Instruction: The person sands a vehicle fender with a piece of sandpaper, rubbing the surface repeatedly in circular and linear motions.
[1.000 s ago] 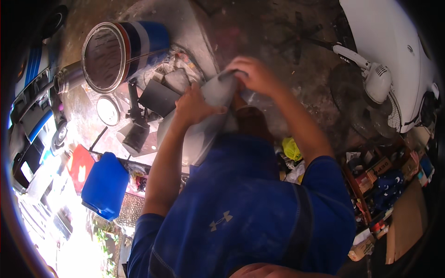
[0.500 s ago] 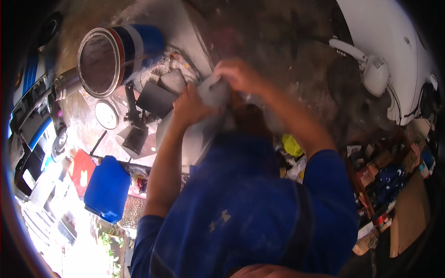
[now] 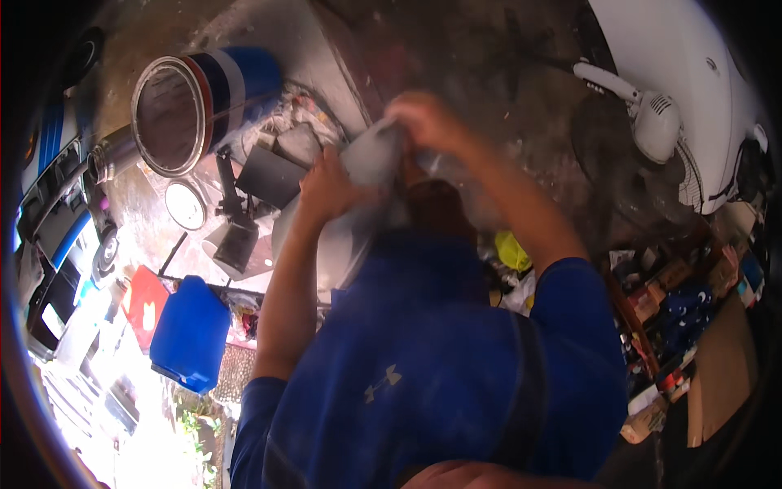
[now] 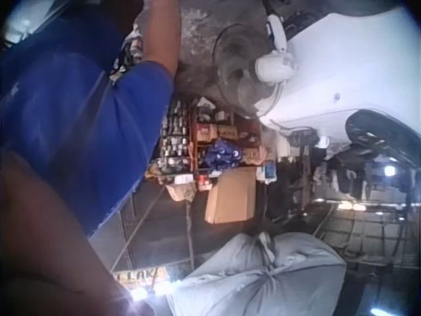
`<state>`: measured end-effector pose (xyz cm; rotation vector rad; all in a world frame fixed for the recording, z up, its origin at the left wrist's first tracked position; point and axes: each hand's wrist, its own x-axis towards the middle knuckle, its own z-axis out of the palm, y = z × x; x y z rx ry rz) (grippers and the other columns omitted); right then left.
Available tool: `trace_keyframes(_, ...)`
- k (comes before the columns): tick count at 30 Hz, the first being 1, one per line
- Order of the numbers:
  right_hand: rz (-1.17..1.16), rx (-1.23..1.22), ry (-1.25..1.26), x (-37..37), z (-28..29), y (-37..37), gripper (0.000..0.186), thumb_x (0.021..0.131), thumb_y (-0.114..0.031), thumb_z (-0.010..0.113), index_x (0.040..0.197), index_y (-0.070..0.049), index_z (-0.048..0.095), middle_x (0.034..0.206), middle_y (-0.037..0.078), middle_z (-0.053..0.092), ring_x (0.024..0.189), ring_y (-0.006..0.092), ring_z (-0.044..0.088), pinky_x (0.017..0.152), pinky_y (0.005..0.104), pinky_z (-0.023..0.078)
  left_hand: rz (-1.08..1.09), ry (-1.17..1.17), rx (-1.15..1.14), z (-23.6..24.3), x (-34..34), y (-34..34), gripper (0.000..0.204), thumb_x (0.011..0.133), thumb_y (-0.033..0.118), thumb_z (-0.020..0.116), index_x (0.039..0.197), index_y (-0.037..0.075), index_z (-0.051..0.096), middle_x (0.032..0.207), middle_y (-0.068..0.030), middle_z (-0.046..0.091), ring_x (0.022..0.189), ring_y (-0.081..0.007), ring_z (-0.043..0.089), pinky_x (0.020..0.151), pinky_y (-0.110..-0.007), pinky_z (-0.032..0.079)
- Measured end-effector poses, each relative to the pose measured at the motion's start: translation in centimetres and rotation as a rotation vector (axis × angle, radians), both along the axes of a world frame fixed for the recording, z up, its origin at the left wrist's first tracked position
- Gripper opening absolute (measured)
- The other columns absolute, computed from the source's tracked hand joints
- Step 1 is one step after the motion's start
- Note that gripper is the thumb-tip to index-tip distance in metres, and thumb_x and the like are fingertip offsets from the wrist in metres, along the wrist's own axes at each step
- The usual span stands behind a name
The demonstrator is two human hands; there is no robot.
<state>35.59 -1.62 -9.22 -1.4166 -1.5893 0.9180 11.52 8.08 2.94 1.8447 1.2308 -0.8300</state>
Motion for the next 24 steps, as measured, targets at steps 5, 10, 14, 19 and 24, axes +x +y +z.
trace_keyframes(5,-0.495,-0.316,0.014,7.1,-2.6,-0.6,0.03,0.091,0.005,0.063,0.118,-0.002,0.069,0.112,0.016,0.073,0.11,0.0355,0.069,0.099,0.0408,0.054,0.009,-0.011,-0.028,0.6,1.3,1.1,0.119,0.06,0.07,0.088,0.139,-0.005,0.043,0.142,-0.0316,0.054,0.134,-0.047,0.056,0.11,-0.056,0.044)
trace_keyframes(10,-0.162,-0.108,0.048,1.6,0.0,0.9,0.034,0.087,0.006,0.064,0.118,-0.008,0.066,0.116,0.017,0.07,0.113,0.0388,0.065,0.099,0.0451,0.051,-0.005,-0.022,0.008,0.2,0.8,0.7,0.118,0.06,0.069,0.088,0.139,-0.006,0.043,0.141,-0.0313,0.055,0.133,-0.0461,0.056,0.11,-0.056,0.044)
trace_keyframes(14,-0.121,-0.145,-0.033,-0.4,0.7,0.6,0.031,0.086,0.005,0.065,0.113,-0.009,0.066,0.116,0.014,0.067,0.116,0.0387,0.061,0.101,0.0481,0.049,-0.011,-0.035,0.005,0.3,0.7,0.7,0.118,0.06,0.069,0.088,0.139,-0.006,0.043,0.141,-0.031,0.055,0.133,-0.0453,0.056,0.109,-0.056,0.044)
trace_keyframes(19,-0.077,-0.069,-0.129,-1.0,2.6,1.1,0.029,0.086,0.002,0.067,0.112,-0.01,0.067,0.116,0.013,0.067,0.116,0.038,0.061,0.101,0.0474,0.049,-0.008,-0.006,-0.001,0.6,0.9,0.7,0.118,0.06,0.069,0.088,0.139,-0.006,0.044,0.141,-0.0304,0.055,0.134,-0.0445,0.055,0.109,-0.056,0.044)
trace_keyframes(24,0.054,0.079,-0.083,-2.3,4.6,0.6,0.023,0.084,-0.003,0.071,0.107,-0.008,0.069,0.113,0.012,0.067,0.113,0.0371,0.062,0.099,0.047,0.049,0.002,0.003,-0.029,0.4,0.9,1.0,0.121,0.058,0.071,0.088,0.139,-0.007,0.044,0.141,-0.0306,0.055,0.134,-0.0448,0.055,0.11,-0.056,0.044)
